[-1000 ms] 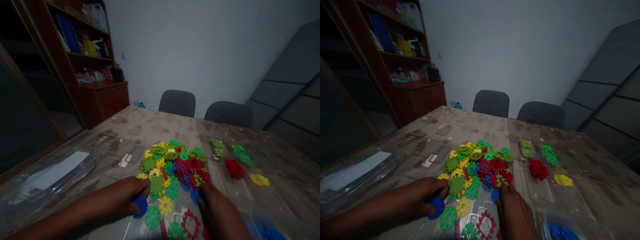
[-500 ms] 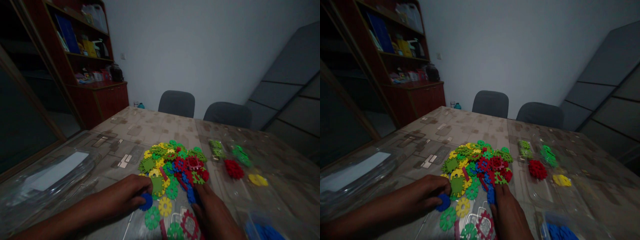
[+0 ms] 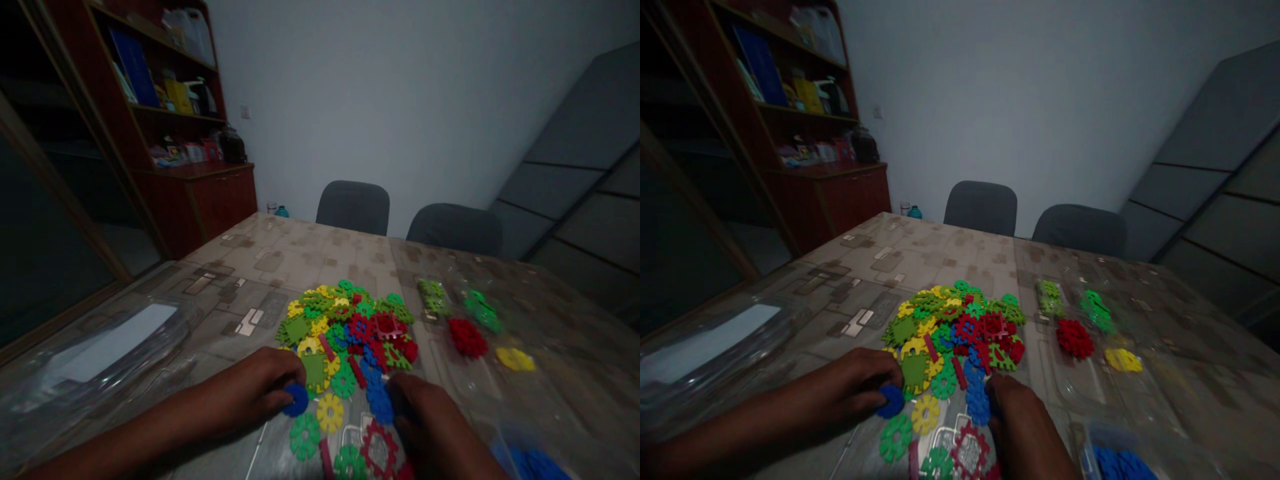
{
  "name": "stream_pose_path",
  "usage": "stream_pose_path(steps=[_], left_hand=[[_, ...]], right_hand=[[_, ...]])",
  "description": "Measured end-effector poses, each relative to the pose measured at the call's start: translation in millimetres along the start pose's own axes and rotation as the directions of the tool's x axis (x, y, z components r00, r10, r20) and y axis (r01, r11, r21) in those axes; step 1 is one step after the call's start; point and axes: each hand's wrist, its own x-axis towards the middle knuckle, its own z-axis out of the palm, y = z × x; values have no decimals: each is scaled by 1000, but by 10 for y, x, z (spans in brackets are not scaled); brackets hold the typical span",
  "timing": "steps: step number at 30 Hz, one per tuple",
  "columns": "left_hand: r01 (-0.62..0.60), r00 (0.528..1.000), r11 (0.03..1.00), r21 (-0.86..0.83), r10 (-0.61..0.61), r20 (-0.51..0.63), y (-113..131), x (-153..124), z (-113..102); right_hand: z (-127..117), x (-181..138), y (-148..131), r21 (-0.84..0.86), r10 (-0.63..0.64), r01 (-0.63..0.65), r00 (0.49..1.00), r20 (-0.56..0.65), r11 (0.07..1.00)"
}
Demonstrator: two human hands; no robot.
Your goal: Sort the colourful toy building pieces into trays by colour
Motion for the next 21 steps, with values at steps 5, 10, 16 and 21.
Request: stream_pose_path(steps=[5, 10, 16, 21], left_hand=[[-34, 999, 999, -7, 34, -33, 17, 10, 15], [-21, 999, 1000, -12, 20, -29, 78, 18, -16], [-36, 996, 999, -34, 33, -82, 63, 45, 17], [8, 992, 978, -209, -34, -118, 30, 86, 99]], right_hand=[[-64, 49, -396, 20, -13, 13, 1000, -19, 1000], [46, 60, -429, -133, 5, -13, 998, -64, 991], [71, 22, -375, -185, 105, -107, 994, -21, 977], [75, 36, -389, -119, 61, -68, 996, -62, 991]])
